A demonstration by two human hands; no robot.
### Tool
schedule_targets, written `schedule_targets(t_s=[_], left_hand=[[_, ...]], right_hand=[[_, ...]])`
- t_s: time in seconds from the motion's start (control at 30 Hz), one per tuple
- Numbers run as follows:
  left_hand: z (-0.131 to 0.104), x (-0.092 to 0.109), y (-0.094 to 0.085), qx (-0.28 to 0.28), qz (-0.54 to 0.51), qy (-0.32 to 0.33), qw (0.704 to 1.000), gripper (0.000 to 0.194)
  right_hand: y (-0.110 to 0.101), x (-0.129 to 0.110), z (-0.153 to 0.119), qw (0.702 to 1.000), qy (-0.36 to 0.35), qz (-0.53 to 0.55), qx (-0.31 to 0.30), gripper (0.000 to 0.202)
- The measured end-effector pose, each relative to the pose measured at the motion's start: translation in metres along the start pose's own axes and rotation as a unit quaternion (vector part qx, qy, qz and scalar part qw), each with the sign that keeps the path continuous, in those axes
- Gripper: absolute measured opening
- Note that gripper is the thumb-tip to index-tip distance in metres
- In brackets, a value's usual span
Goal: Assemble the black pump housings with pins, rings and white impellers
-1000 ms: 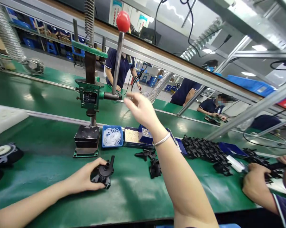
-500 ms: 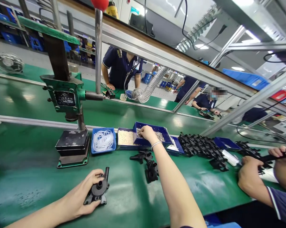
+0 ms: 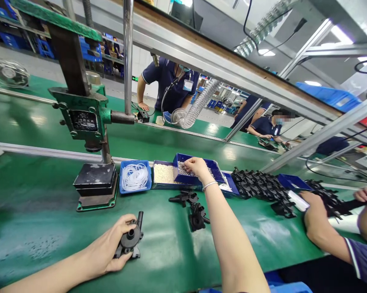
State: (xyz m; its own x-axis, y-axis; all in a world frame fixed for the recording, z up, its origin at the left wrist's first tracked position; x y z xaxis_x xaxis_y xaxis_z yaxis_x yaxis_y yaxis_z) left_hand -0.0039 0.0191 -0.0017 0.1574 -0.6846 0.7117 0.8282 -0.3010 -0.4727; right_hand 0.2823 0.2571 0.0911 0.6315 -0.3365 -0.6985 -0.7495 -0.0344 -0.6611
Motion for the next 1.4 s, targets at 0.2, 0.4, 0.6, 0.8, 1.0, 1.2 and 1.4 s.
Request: schedule_targets(t_s=[0.2,0.4,0.6,0.8,1.0,1.2,1.4], left_hand=[[-0.004,0.0,-0.003,0.021,0.018,0.05,0.998,0.057],[-0.002,0.008,-0.015,0.008,0.019,0.06,0.998,0.069],[0.003,0.017,-0.048,0.124,0.059,0.059,0.989,0.073],[0.004,0.021,-0.042,0.063,0.059,0.05,0.995,0.081],[-0.002,0.014,-0.026,-0.013,0.041,0.034,0.998,0.072],[-0.002,0.01,-0.024,-0.026,0.027,0.031,0.999,0.063],[-0.001,0.01,-0.024,-0.014,0.022,0.041,0.999,0.067]], right_hand=[[-0.013,-0.013,-0.02,0.987,-0.015,0.161,-0.014,0.022],[0.002,-0.041,-0.09,0.963,-0.071,0.245,-0.082,0.036],[0.072,-0.039,-0.18,0.945,-0.072,0.188,-0.259,0.028],[0.107,-0.009,-0.21,0.941,-0.009,0.087,-0.326,0.033],[0.118,0.012,-0.209,0.94,0.017,0.074,-0.332,0.031],[0.121,0.006,-0.212,0.958,-0.056,-0.043,-0.279,0.015],[0.12,0.003,-0.216,0.957,-0.116,-0.075,-0.257,0.012]])
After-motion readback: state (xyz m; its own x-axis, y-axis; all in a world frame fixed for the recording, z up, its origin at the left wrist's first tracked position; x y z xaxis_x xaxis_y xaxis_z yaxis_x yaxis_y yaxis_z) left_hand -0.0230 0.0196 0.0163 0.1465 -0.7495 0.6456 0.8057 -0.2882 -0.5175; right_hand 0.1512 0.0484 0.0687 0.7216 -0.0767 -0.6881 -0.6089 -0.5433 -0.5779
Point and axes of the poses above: each hand's wrist, its own z-axis towards the middle knuckle, its own y-axis out of the palm, x = y × z, the point moved 5 cm from there along z, towards the middle knuckle, and after that the axes turned 14 degrees about y, right-handed, at the moved point
